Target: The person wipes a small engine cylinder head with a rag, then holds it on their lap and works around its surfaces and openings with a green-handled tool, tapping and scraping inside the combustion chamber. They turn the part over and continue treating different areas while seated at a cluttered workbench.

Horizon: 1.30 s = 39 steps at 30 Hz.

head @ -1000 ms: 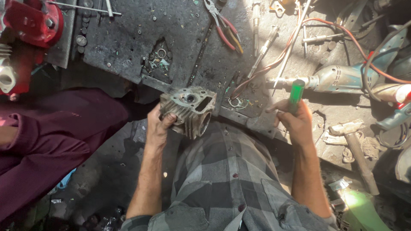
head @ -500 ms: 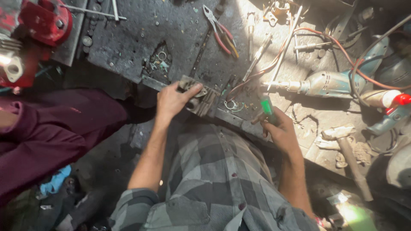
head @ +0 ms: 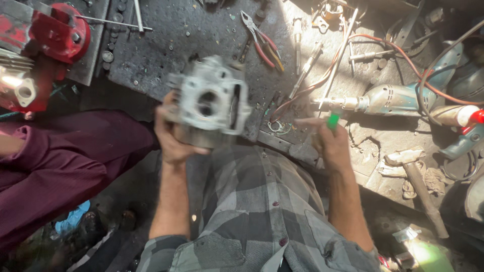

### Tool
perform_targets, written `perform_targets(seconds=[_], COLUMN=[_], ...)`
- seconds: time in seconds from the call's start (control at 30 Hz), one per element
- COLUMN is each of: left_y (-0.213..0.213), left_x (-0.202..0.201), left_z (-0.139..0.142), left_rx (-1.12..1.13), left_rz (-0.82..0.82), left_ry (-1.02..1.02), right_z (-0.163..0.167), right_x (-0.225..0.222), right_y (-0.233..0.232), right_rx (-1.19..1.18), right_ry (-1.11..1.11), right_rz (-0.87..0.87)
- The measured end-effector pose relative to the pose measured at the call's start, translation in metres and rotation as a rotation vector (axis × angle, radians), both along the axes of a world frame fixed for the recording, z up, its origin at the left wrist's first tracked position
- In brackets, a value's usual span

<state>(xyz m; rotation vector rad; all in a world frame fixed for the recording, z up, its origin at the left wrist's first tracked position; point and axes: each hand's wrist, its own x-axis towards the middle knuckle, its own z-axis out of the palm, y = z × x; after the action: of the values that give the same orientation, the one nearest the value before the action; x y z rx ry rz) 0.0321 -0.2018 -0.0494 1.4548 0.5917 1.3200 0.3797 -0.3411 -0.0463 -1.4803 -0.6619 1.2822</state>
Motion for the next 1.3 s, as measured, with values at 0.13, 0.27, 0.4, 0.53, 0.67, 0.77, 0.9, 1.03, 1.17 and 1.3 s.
perform_targets(seconds=[0.13, 0.27, 0.4, 0.53, 0.67, 0.77, 0.9, 1.03, 1.17, 1.3], left_y=[-0.001, -0.008, -0.008, 0.000, 0.007, 0.003, -0.006, 0.006, 0.019, 0.006], left_x=[0.042, 0.058, 0.041, 0.020, 0.016, 0.017, 0.019, 0.014, 0.024, 0.053], left_z=[0.015, 0.005, -0.014, -0.035, -0.060, -0.077, -0.083, -0.064, -0.039, -0.032], left_rx=[0.351, 0.430, 0.553, 0.448, 0.310, 0.215, 0.067, 0.022, -0.106, -0.101], left_rz=[-0.072, -0.146, -0.096, -0.004, 0.017, -0.028, -0.103, -0.291, -0.248, -0.156], left_ry=[0.206, 0.337, 0.564, 0.638, 0.621, 0.594, 0.654, 0.606, 0.476, 0.653], right_z=[0.027, 0.037, 0.025, 0.004, -0.015, -0.028, -0.042, -0.048, -0.045, -0.038], right_x=[-0.026, -0.035, -0.038, -0.050, -0.062, -0.066, -0.062, -0.060, -0.068, -0.076], right_y=[0.044, 0.074, 0.083, 0.090, 0.098, 0.098, 0.086, 0.073, 0.068, 0.068], right_rx=[0.040, -0.088, -0.033, 0.065, -0.048, -0.087, -0.141, -0.150, -0.154, -0.086], right_ry=[-0.058, -0.114, -0.194, -0.102, -0.287, -0.324, -0.348, -0.372, -0.387, -0.411], right_rz=[0.130, 0.130, 0.102, 0.117, 0.104, 0.094, 0.106, 0.097, 0.114, 0.108])
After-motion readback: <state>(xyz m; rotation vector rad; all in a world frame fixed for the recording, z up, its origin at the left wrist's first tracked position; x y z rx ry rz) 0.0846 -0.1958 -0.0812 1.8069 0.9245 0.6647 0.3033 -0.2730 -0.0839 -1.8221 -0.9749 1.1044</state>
